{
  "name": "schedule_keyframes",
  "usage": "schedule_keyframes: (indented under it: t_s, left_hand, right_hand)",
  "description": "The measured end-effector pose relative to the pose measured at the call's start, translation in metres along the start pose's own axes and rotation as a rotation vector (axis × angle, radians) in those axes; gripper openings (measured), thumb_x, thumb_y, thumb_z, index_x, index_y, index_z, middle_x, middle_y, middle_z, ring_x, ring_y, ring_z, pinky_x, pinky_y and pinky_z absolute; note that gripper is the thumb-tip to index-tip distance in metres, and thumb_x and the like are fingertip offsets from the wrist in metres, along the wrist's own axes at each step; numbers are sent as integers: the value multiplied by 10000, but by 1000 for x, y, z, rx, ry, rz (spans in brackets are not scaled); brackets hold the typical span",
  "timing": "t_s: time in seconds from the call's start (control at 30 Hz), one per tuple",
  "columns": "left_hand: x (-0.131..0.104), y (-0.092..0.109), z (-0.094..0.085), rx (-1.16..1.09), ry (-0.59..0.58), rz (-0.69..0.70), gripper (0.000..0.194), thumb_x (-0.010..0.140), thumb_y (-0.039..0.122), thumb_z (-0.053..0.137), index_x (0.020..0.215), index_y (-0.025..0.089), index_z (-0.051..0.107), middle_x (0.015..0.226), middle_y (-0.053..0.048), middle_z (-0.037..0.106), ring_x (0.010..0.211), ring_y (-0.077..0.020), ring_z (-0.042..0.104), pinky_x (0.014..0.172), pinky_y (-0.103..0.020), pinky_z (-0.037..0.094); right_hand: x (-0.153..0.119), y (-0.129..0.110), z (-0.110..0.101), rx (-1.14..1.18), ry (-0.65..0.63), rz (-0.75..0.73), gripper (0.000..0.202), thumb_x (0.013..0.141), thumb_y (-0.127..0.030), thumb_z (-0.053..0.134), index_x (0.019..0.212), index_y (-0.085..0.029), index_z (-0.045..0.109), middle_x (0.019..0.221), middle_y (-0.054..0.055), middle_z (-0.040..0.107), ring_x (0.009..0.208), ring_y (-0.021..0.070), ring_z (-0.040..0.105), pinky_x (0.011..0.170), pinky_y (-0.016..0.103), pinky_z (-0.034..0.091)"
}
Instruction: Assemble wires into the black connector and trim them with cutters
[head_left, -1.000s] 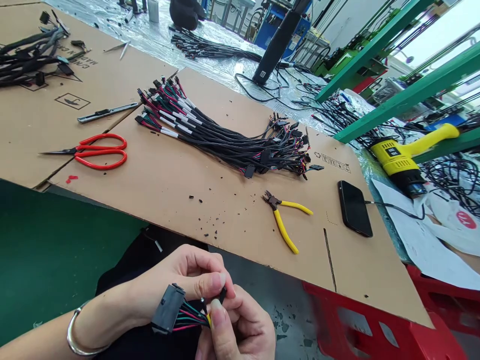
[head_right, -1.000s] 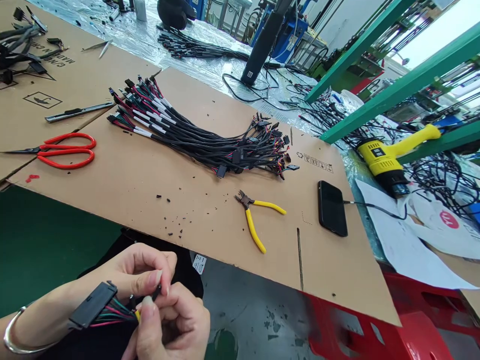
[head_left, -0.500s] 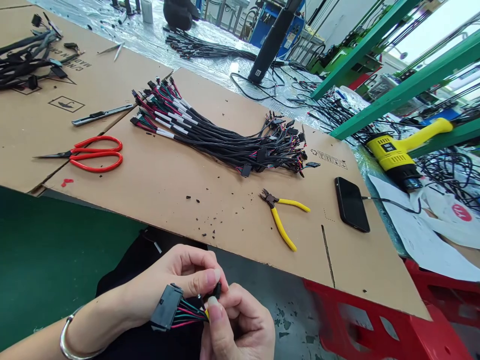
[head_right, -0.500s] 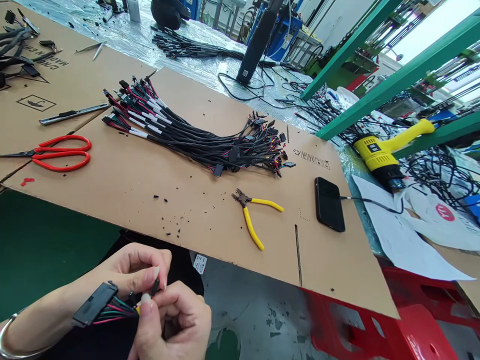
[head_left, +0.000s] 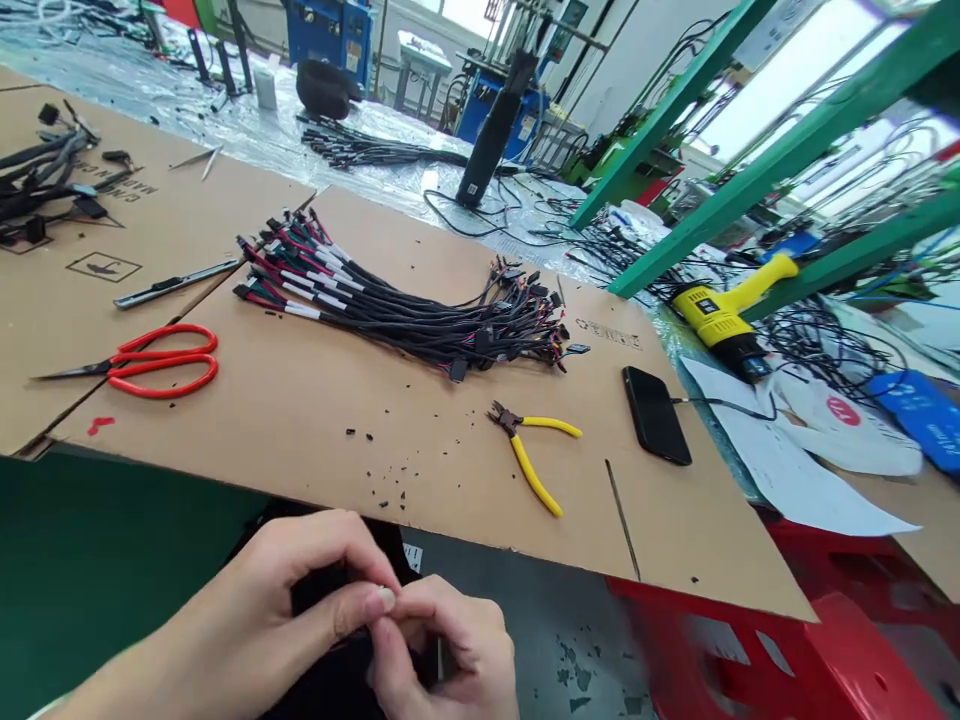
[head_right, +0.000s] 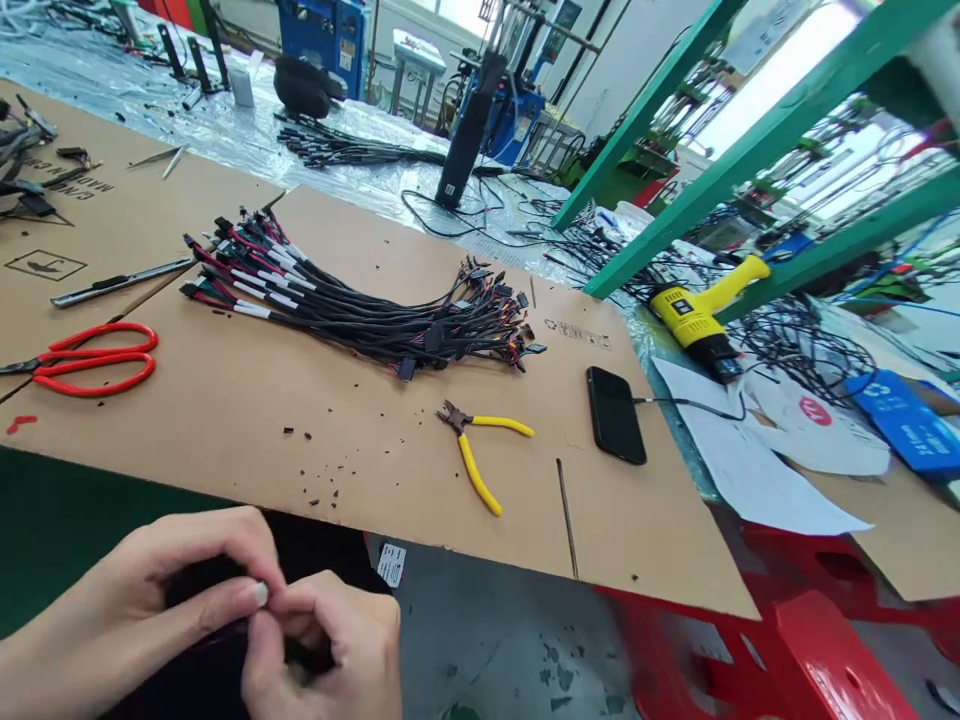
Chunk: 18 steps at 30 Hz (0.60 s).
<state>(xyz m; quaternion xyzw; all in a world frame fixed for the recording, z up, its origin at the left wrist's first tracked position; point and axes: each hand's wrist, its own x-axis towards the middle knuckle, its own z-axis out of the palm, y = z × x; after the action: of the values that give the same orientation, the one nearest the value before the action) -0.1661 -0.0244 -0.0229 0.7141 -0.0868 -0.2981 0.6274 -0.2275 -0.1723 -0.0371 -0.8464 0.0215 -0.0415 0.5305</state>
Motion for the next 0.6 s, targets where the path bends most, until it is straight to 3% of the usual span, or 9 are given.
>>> schedule_keyframes:
  t_s: [0.07,0.13,0.2,0.23,0.3,0.4,0.53,0.6]
  left_hand:
    - [-1,-5,6,-147,105,-18,275,711,492,653,658,224,672,623,14,596,588,-77,555,550,-105,434]
    - [-1,-9,10,-316,148,-105,311,676,527,678,678,217,648,623,20,575,562,-72,538,517,-107,438]
    - [1,-10,13,-446,153,-165,322,661,527,698,698,214,632,622,30,564,535,-60,519,495,-105,435]
    - [2,-10,14,-481,164,-163,322,657,521,707,699,210,632,635,30,573,547,-58,525,505,-102,442]
    - [3,-8,16,-497,198,-119,319,646,502,728,680,196,644,682,18,604,617,-66,559,559,-93,466]
    - [4,-4,18,-516,222,-110,323,617,484,761,673,179,669,719,-8,660,706,-89,604,628,-91,496]
    - [7,2,23,-746,232,-177,309,599,439,792,691,168,675,667,-3,678,649,-74,611,604,-90,502]
    - [9,4,25,-859,220,-204,289,596,404,806,692,164,678,655,2,682,624,-65,613,580,-84,498]
  right_hand:
    - [16,2,-26,-141,-28,-174,329,781,-520,575,870,-219,671,666,3,638,593,116,585,594,212,462]
    - [39,12,-59,-429,-15,-168,387,846,-483,513,1094,-201,603,1020,83,652,936,180,610,809,279,489]
    - [64,31,-90,-819,51,-112,603,847,-574,433,1294,-171,458,1340,138,451,1271,248,382,1020,400,360]
    - [75,42,-103,-894,46,-56,724,806,-611,471,1359,-151,388,1424,165,331,1349,316,229,1050,495,285]
    - [94,64,-119,-965,5,-3,865,732,-670,520,1404,-159,332,1439,189,298,1353,409,150,1010,618,236]
    - [106,81,-127,-1021,-43,-45,706,827,-584,433,1385,-155,377,1328,187,437,1281,364,321,1016,571,249]
    - [97,73,-128,-1036,55,-158,541,873,-481,388,1243,-121,548,1072,202,539,1054,344,485,918,551,331]
    - [84,63,-128,-980,134,-180,523,901,-471,341,1219,-108,542,1008,190,543,945,299,540,814,471,430]
